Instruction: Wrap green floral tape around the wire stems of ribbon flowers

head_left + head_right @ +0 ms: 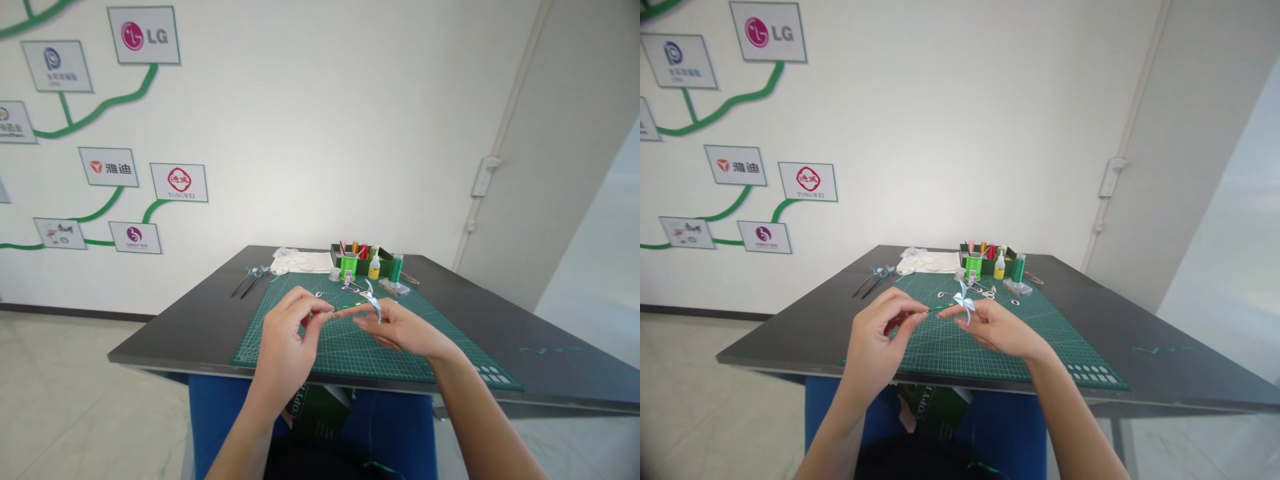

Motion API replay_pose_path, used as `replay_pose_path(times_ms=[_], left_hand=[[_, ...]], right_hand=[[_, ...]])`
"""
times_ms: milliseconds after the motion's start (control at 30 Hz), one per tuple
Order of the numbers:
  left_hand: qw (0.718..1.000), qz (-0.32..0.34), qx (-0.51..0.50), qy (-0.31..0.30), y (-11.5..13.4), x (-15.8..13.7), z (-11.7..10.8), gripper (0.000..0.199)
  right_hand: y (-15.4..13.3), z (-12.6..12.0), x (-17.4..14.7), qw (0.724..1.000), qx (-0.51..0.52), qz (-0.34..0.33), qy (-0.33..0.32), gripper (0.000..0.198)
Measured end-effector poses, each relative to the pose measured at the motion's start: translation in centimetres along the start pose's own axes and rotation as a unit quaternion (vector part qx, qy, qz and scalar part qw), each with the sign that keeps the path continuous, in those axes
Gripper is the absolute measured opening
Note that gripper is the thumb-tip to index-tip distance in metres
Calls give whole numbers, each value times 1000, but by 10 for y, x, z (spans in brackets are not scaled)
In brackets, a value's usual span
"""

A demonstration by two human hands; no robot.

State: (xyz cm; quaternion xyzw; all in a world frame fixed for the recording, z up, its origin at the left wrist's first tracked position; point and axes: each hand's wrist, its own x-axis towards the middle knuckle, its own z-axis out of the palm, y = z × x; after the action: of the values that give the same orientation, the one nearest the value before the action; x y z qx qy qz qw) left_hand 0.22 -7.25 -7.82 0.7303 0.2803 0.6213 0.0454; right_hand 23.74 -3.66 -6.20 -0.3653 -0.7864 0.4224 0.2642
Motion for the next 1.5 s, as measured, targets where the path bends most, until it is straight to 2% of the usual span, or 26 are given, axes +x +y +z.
replay_pose_path(times_ms=[233,333,400,467,533,600,767,833,867,1000,1167,1233,1333,1500], left_hand=[[996,-63,-66,-7,-3,1,5,17],[990,-86,-108,-14,-6,2,8,15],[987,-99,-125,-14,-7,2,9,14],[985,-109,-133,-12,-8,2,10,14],[984,-115,-136,-11,-8,2,9,13],[984,-117,-137,-10,-8,1,8,14],[984,-111,-136,-6,-6,0,7,14],[985,-108,-136,-9,-5,-1,8,14],[985,-106,-137,-11,-4,-1,8,15],[986,-99,-133,-27,-1,-3,10,15],[990,-88,-107,-32,1,-3,8,17],[992,-83,-93,-27,1,-3,7,16],[994,-70,-77,-24,-1,-3,6,17],[995,-66,-66,-27,-2,-4,7,17]], right_hand=[[20,29,-33,998,63,-5,6,56],[33,48,-35,981,185,-57,33,46],[40,60,-31,944,296,-93,113,39],[43,67,-23,903,341,-98,242,35],[44,69,-15,883,275,-73,373,40],[44,68,-11,867,175,-50,464,43],[31,71,-22,820,25,-51,570,27],[22,76,-28,821,-15,-69,566,25],[17,79,-29,834,-13,-80,547,26],[0,96,-23,898,95,-119,414,33],[-11,116,-12,916,218,-105,320,52],[-12,117,-14,922,229,-81,300,57],[-11,114,-21,930,202,-55,301,54],[-5,106,-35,934,176,-60,304,48]])
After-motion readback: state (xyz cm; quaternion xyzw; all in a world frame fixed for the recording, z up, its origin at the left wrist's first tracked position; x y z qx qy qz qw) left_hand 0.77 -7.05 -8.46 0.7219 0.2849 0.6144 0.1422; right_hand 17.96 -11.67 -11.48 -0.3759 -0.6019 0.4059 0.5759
